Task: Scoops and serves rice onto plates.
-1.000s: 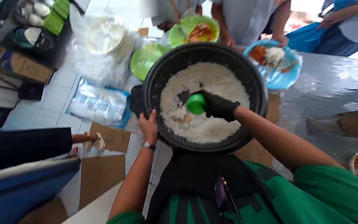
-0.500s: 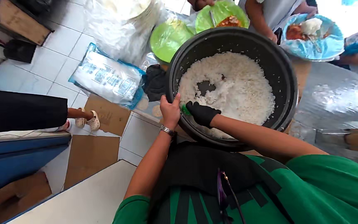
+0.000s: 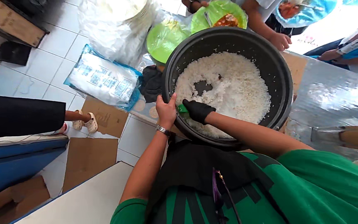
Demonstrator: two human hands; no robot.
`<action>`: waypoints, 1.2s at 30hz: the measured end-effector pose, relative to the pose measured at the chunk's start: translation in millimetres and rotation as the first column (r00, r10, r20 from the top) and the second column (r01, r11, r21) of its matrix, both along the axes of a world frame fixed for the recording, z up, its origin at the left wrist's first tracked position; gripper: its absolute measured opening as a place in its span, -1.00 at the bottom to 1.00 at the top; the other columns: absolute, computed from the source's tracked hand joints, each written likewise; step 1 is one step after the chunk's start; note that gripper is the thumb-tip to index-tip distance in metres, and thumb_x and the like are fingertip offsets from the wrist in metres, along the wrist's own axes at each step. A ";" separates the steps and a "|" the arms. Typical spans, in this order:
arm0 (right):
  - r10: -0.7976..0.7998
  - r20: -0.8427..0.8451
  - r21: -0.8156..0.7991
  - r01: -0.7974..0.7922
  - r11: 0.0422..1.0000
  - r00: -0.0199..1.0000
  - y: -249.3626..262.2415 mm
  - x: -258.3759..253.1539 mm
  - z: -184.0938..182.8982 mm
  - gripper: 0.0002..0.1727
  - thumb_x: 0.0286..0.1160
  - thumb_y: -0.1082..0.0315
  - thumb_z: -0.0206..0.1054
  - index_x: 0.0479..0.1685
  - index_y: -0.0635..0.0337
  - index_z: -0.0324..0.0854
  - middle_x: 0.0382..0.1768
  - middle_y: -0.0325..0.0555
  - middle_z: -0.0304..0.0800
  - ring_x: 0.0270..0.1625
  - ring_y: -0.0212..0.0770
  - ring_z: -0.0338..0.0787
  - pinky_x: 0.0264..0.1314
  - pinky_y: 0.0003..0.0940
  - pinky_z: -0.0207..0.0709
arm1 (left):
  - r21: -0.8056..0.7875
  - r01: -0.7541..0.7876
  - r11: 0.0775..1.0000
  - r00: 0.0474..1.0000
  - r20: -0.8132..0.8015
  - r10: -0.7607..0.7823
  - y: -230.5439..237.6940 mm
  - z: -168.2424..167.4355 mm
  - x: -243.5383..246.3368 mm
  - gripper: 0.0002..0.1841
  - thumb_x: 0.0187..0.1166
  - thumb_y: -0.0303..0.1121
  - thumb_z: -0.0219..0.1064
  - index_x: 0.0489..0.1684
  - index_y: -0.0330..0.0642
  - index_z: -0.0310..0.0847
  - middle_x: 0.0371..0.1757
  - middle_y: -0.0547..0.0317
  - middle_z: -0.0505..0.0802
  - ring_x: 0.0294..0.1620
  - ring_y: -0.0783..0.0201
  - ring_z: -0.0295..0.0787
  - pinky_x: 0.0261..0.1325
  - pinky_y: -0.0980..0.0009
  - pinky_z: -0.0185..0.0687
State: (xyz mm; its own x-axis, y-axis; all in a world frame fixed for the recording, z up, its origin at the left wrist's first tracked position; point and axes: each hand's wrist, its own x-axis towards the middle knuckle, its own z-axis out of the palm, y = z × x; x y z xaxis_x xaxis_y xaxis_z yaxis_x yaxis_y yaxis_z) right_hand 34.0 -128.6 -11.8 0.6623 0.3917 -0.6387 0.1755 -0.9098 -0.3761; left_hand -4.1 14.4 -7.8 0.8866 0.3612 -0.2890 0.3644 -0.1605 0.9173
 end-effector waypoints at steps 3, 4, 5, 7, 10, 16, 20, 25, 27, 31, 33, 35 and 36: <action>0.146 -0.072 -0.035 -0.149 0.988 0.987 -15.7 -13.5 13.0 -0.51 0.51 0.56 0.30 0.43 0.11 0.41 0.09 0.28 0.75 0.10 0.37 0.82 -0.01 0.40 0.66 | -0.021 -0.031 0.999 0.999 0.033 0.031 -0.9 -2.2 6.7 -0.56 0.62 -0.17 0.43 0.18 -0.39 0.52 -0.12 -0.12 0.77 -0.15 0.16 0.77 0.04 0.14 0.72; 0.163 -0.094 -0.042 -0.167 0.985 0.982 -21.6 -17.2 16.6 -0.53 0.53 0.56 0.29 0.42 0.11 0.41 0.08 0.26 0.76 0.10 0.35 0.82 0.00 0.39 0.66 | -0.035 -0.043 0.998 0.998 0.044 0.045 -1.8 -3.0 10.3 -0.58 0.61 -0.22 0.44 0.16 -0.41 0.52 -0.12 -0.12 0.76 -0.14 0.17 0.77 0.06 0.15 0.72; 0.170 -0.119 -0.051 -0.177 0.983 0.978 -26.9 -21.9 18.7 -0.54 0.56 0.55 0.28 0.43 0.11 0.39 0.08 0.25 0.76 0.10 0.34 0.82 0.01 0.38 0.65 | -0.043 -0.051 0.998 0.997 0.048 0.053 -2.3 -3.8 11.4 -0.60 0.60 -0.24 0.44 0.15 -0.42 0.53 -0.12 -0.12 0.76 -0.13 0.17 0.77 0.07 0.16 0.72; 0.172 -0.149 -0.070 -0.184 0.980 0.974 -37.3 -30.7 22.0 -0.54 0.58 0.53 0.25 0.45 0.09 0.36 0.04 0.25 0.77 0.08 0.33 0.83 -0.01 0.38 0.66 | -0.046 -0.055 0.997 0.997 0.049 0.057 -2.3 -4.6 12.3 -0.61 0.60 -0.24 0.44 0.13 -0.41 0.52 -0.12 -0.12 0.77 -0.13 0.18 0.78 0.07 0.16 0.73; 0.149 -0.178 -0.093 -0.167 0.981 0.973 -58.0 -46.8 30.9 -0.53 0.63 0.46 0.21 0.51 0.10 0.33 0.12 0.27 0.76 0.16 0.36 0.80 0.06 0.40 0.61 | -0.020 -0.046 0.999 0.998 0.035 0.047 -2.0 -3.9 12.7 -0.58 0.61 -0.17 0.44 0.13 -0.38 0.53 -0.15 -0.09 0.75 -0.17 0.18 0.76 0.02 0.15 0.72; 0.054 -0.212 -0.010 -0.057 0.998 0.976 -84.3 -70.5 35.8 -0.30 0.59 0.31 0.36 0.72 0.16 0.18 0.18 0.45 0.72 0.22 0.51 0.74 0.11 0.57 0.54 | 0.127 0.001 0.992 0.999 0.035 -0.006 3.4 -7.7 6.0 -0.45 0.59 -0.05 0.44 0.32 -0.36 0.57 0.08 -0.18 0.81 0.07 0.07 0.80 0.22 0.01 0.68; -0.095 -0.236 0.007 0.100 0.995 0.967 -83.5 -77.9 53.2 -0.32 0.58 0.34 0.37 0.68 0.18 0.21 0.20 0.43 0.72 0.24 0.49 0.75 0.13 0.56 0.55 | 0.170 -0.019 0.985 0.999 0.048 0.011 -2.8 2.1 8.1 -0.49 0.66 -0.18 0.36 0.33 -0.52 0.54 0.18 -0.34 0.77 0.22 0.01 0.75 0.38 0.02 0.58; -0.215 -0.265 0.099 0.248 0.964 0.940 -55.3 -73.0 44.7 -0.32 0.56 0.35 0.39 0.65 0.24 0.19 0.22 0.41 0.71 0.28 0.42 0.76 0.19 0.48 0.58 | 0.161 -0.045 0.986 0.998 0.047 0.038 -5.1 5.4 6.8 -0.51 0.67 -0.20 0.35 0.29 -0.53 0.54 0.14 -0.34 0.75 0.17 0.01 0.71 0.34 0.01 0.53; -0.259 -0.271 0.136 0.304 0.943 0.927 -47.7 -65.5 30.0 -0.34 0.59 0.34 0.36 0.64 0.25 0.20 0.23 0.42 0.71 0.28 0.41 0.76 0.22 0.48 0.57 | 0.151 -0.050 0.987 0.998 0.053 0.043 -6.2 5.6 6.3 -0.52 0.68 -0.19 0.35 0.28 -0.53 0.54 0.10 -0.32 0.76 0.14 0.05 0.72 0.32 0.05 0.56; -0.371 -0.489 0.215 0.522 0.825 0.789 -54.0 -36.9 24.6 -0.64 0.75 0.36 0.08 0.44 0.24 0.38 -0.14 0.09 0.67 -0.30 -0.11 0.63 -0.27 -0.12 0.49 | 0.115 -0.054 0.992 0.996 0.072 0.046 -5.9 4.7 5.7 -0.53 0.68 -0.22 0.35 0.27 -0.53 0.52 0.08 -0.28 0.75 0.07 0.12 0.71 0.26 0.12 0.58; -0.392 -0.626 0.249 0.650 0.718 0.674 -67.6 -26.6 37.8 -0.76 0.79 0.32 0.00 0.26 0.13 0.42 -0.36 -0.15 0.61 -0.56 -0.36 0.42 -0.52 -0.41 0.29 | 0.100 -0.049 0.994 0.996 0.083 0.041 -4.9 4.6 5.8 -0.53 0.68 -0.24 0.35 0.28 -0.54 0.50 0.09 -0.28 0.75 0.07 0.14 0.72 0.26 0.15 0.60; -0.411 -0.694 0.312 0.762 0.568 0.591 -80.9 -18.9 45.7 -0.79 0.79 0.32 0.00 0.23 0.11 0.40 -0.43 -0.19 0.62 -0.66 -0.43 0.39 -0.63 -0.53 0.26 | 0.096 -0.052 0.994 0.996 0.084 0.044 -3.4 4.4 5.4 -0.54 0.68 -0.25 0.35 0.26 -0.54 0.51 0.05 -0.27 0.75 0.04 0.14 0.71 0.24 0.13 0.59; -0.414 -0.721 0.351 0.808 0.473 0.555 -88.1 -14.8 46.9 -0.79 0.78 0.34 0.00 0.23 0.11 0.41 -0.42 -0.19 0.66 -0.66 -0.44 0.44 -0.64 -0.55 0.30 | 0.093 -0.052 0.994 0.996 0.080 0.045 -3.2 4.6 5.1 -0.56 0.67 -0.25 0.35 0.25 -0.53 0.52 0.02 -0.25 0.75 0.01 0.15 0.71 0.21 0.14 0.59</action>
State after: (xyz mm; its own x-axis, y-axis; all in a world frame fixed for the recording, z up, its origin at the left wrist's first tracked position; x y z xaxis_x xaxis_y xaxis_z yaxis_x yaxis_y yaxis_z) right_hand 19.2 -216.7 35.1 0.5592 0.4078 -0.7218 -0.7115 -0.2110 -0.6703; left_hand 1.0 11.2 -3.2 0.8858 0.4268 -0.1822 0.3020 -0.2322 0.9246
